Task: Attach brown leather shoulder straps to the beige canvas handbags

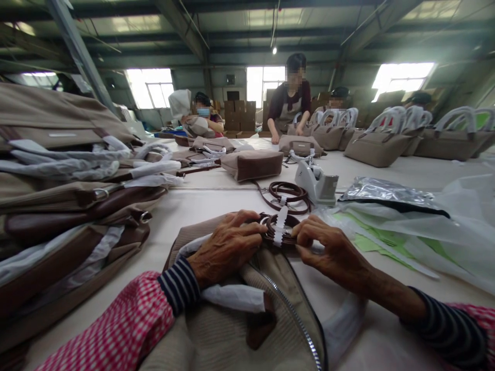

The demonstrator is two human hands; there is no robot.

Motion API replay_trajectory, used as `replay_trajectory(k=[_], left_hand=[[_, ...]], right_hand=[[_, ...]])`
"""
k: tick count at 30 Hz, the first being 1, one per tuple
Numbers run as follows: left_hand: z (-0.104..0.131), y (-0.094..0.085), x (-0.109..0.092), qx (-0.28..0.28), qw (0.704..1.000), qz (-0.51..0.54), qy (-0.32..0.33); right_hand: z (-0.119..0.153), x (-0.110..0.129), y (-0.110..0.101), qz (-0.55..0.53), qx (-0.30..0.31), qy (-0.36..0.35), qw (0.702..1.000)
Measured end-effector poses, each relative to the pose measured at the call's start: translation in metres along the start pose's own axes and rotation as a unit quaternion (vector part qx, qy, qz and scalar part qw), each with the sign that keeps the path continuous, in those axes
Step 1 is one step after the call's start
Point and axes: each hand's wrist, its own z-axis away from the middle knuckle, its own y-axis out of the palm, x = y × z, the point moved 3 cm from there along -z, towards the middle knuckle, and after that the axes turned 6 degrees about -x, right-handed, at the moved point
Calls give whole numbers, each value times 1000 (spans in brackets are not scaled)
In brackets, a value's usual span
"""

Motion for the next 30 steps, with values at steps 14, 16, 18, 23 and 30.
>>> replay_trajectory(k=[14,16,18,23,30], left_hand=[[-6,-2,1,31,998,37,-29],[-5,-1,4,22,997,57,-47],[-4,-1,7,17,994,86,-61],[-4,0,8,21,991,114,-67],[-4,-2,3,18,996,71,-51]], right_hand=[[-1,-7,7,31,28,36,998],[-1,-3,6,43,30,53,997],[-3,9,3,58,9,45,997],[-10,48,-2,44,25,99,994],[-22,43,35,-202,243,417,852]])
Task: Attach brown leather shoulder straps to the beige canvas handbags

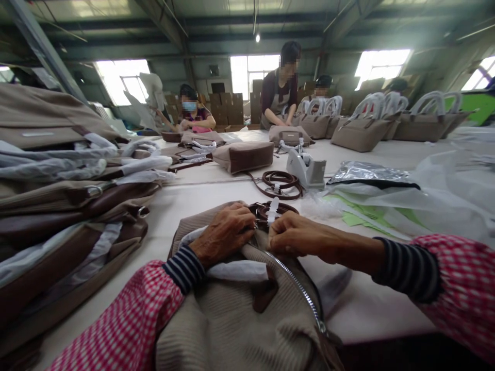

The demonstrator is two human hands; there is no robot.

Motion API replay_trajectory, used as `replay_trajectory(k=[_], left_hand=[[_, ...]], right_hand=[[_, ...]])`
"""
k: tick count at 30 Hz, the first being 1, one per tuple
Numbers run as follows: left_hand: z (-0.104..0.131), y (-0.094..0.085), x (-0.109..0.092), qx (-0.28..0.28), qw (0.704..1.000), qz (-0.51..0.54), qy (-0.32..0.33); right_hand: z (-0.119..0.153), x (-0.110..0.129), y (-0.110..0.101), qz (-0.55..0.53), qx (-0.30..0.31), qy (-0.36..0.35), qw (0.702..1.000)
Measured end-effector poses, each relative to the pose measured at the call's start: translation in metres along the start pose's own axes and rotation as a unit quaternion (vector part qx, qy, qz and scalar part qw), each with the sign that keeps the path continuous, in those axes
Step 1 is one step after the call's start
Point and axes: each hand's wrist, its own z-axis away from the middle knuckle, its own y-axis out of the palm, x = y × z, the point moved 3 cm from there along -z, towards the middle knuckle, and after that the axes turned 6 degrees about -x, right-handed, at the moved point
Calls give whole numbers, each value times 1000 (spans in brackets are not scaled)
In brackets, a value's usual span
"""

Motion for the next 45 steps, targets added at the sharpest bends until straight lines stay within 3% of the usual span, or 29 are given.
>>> replay_trajectory(k=[3,9,17,26,32,37,42,45], left_hand=[[0,0,0,0,1000,-10,4],[3,1,0,-6,1000,-19,8],[2,-1,-2,-17,1000,-4,-21],[3,-1,-7,-10,1000,-27,5],[2,-3,-7,-13,999,-35,-1],[3,-4,-5,-17,1000,-22,-9],[4,-3,-3,-13,1000,-6,-7],[5,-5,-3,-19,1000,16,-14]], right_hand=[[-7,-1,4,-43,-12,70,997],[-6,-1,9,-60,-53,139,987],[-2,-4,11,-81,-69,120,987],[-11,-1,13,-85,-76,136,984],[-20,-2,15,-31,-85,-20,996],[-23,-8,12,19,-127,-56,990],[-13,0,2,173,-218,-178,944],[-13,1,3,253,-205,-188,927]])
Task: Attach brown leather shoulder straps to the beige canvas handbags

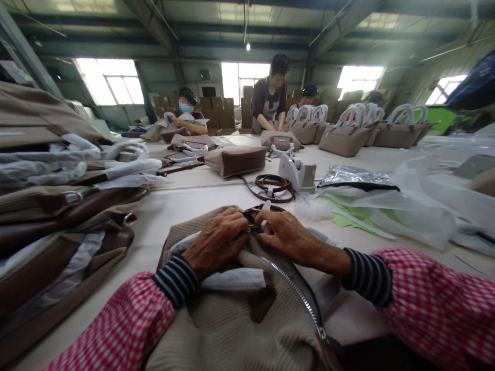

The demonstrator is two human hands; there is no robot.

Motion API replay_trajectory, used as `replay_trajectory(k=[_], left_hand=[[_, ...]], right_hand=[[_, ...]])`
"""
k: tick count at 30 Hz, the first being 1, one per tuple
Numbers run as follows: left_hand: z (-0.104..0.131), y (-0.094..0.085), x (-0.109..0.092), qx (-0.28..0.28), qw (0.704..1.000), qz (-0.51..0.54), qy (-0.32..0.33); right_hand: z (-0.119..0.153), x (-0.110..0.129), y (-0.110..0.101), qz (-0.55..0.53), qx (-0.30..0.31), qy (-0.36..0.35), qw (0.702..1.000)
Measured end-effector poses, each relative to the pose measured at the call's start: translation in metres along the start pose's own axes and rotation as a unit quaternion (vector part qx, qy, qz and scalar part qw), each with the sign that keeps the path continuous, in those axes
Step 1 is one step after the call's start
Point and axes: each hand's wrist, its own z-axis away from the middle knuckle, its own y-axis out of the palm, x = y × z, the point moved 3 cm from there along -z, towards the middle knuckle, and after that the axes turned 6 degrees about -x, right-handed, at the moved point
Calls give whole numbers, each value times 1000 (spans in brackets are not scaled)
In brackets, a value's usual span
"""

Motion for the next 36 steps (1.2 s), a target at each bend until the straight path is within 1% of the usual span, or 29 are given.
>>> replay_trajectory(k=[2,5,7,9,12,15,17,20,23,26,31,36], left_hand=[[0,-1,0,-2,1000,23,-7],[0,-3,-1,-1,999,47,-27],[0,-4,-1,-2,998,49,-48],[-1,-5,0,-3,996,51,-71],[-2,-5,2,-10,993,52,-103],[-4,-4,4,-9,990,46,-133],[-6,-4,5,-7,987,48,-154],[-8,-5,3,-8,983,58,-174],[-9,-5,2,-5,981,57,-183],[-9,-6,3,2,980,57,-189],[-9,-6,6,-4,979,72,-192],[-8,-6,6,-14,979,71,-191]], right_hand=[[-3,3,3,41,16,-7,999],[-8,7,7,97,14,-12,995],[-9,5,5,107,13,-9,994],[-8,-2,0,73,12,-1,997],[0,-16,-13,-27,22,6,999],[8,-18,-25,-71,59,-5,996],[8,-12,-30,-55,91,-17,994],[-2,2,-33,-15,138,-35,990],[-17,9,-33,-3,168,-37,985],[-28,11,-31,11,190,-32,981],[-38,15,-26,55,232,-38,970],[-46,15,-24,48,274,-17,960]])
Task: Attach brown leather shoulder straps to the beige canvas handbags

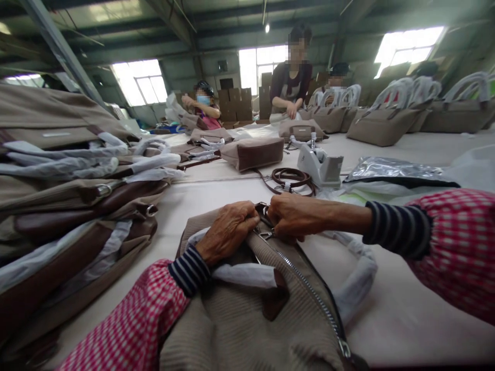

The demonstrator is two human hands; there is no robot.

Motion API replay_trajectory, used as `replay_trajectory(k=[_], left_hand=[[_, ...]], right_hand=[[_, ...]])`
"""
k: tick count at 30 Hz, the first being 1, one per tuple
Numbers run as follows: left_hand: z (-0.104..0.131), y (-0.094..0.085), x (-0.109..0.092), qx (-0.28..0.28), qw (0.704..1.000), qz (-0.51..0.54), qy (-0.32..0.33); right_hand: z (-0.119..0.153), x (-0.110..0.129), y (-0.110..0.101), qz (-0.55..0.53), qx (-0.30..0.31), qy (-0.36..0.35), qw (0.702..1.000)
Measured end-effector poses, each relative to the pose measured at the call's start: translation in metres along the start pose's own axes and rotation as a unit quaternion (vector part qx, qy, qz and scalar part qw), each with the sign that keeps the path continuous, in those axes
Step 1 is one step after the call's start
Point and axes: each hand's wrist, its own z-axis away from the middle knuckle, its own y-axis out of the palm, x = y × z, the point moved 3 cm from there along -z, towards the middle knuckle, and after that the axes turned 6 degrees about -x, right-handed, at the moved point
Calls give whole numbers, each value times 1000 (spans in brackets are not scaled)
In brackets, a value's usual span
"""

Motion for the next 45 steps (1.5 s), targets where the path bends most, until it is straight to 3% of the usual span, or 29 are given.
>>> replay_trajectory(k=[12,19,24,29,45], left_hand=[[-1,2,2,-12,999,-30,1],[-1,0,1,25,999,-11,33],[3,-7,1,78,994,-35,65],[11,-5,0,59,984,-141,87],[7,4,4,88,966,-220,102]], right_hand=[[-11,9,0,24,19,24,999],[-12,5,8,75,-41,-61,994],[-1,11,19,174,-105,-28,979],[1,8,30,192,-146,-19,970],[-1,2,40,218,-164,-35,961]])
